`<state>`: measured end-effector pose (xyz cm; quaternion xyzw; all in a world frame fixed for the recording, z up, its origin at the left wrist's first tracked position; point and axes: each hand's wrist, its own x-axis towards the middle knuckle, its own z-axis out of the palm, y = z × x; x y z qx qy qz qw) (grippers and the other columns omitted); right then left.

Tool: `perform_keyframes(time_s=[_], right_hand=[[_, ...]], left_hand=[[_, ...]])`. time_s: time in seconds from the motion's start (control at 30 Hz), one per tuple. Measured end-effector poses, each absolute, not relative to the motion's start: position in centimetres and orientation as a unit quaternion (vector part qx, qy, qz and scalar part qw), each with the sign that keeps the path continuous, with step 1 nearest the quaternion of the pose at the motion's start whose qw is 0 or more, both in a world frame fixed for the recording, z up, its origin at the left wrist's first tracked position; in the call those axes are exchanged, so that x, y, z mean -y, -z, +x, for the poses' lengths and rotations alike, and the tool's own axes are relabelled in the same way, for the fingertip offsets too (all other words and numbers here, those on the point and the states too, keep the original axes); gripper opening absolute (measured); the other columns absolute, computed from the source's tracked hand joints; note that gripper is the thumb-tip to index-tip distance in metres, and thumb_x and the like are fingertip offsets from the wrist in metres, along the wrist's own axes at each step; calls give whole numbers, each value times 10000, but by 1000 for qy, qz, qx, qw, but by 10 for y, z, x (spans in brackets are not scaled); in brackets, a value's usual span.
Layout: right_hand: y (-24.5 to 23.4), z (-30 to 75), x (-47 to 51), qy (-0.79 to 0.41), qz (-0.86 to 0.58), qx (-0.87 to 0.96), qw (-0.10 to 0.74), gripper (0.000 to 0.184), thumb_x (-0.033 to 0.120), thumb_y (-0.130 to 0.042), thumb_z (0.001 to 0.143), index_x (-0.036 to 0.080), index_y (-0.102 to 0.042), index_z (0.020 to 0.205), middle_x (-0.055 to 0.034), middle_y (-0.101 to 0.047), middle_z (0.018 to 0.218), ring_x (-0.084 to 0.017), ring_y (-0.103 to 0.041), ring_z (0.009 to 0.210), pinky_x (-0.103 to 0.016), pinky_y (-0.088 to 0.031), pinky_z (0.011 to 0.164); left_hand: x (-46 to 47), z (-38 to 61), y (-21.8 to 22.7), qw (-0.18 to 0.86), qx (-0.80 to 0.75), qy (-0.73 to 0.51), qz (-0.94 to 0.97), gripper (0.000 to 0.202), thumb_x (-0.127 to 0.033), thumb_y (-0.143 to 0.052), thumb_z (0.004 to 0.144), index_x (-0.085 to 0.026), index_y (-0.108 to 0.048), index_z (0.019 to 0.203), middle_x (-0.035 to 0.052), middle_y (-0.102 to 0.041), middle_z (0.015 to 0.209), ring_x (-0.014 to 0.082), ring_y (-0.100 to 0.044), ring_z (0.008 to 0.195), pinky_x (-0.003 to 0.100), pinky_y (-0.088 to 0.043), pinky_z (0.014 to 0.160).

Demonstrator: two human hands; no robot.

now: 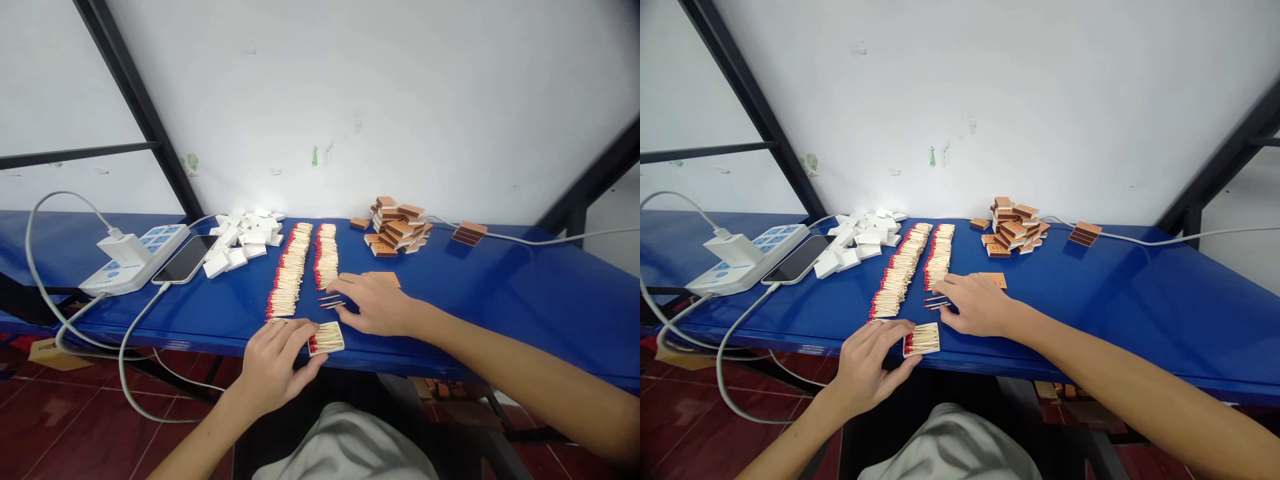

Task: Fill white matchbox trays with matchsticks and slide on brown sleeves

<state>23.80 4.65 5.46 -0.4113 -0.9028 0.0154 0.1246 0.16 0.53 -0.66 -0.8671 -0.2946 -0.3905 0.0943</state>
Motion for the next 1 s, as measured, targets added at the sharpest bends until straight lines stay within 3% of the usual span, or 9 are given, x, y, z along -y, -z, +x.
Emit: perform_keyframes(time_s=[0.3,0.47,0.63,0.87,1.0], right_hand=[[-56,238,-55,-90,-423,895,112,198,266,-521,973,220,-712,991,-17,-737,890,-158,-642,780,-261,-344,657],[-68,241,-54,-149,-436,885,70,116,247,-557,928,205,-659,895,31,-618,637,-123,-500,572,-253,-283,577],[-75,244,-53,-166,-439,882,31,47,229,-597,876,194,-601,845,28,-628,685,-119,-495,585,-247,-302,617],[-70,241,-49,-85,-421,903,12,157,260,-433,1012,181,-564,977,-32,-673,770,-166,-587,650,-274,-331,667],[-69,239,-47,-84,-408,909,34,153,251,-420,1024,180,-551,990,-16,-651,753,-148,-562,620,-267,-321,649]], left_hand=[[-3,1,6,97,294,393,-866,263,-302,-635,922,-172,-571,1140,76,-734,1022,211,-690,842,341,-533,743],[-4,2,5,99,294,392,-866,248,-294,-618,931,-175,-568,1142,80,-736,1012,211,-693,852,334,-535,748],[-4,2,5,101,293,394,-865,252,-298,-618,930,-177,-567,1145,81,-735,1005,216,-694,843,336,-533,736],[-4,2,5,99,293,393,-866,261,-284,-623,927,-171,-564,1154,84,-732,1016,218,-692,857,342,-532,744],[-4,1,6,100,294,395,-865,277,-290,-635,922,-175,-560,1162,82,-736,1014,218,-693,861,342,-532,751]])
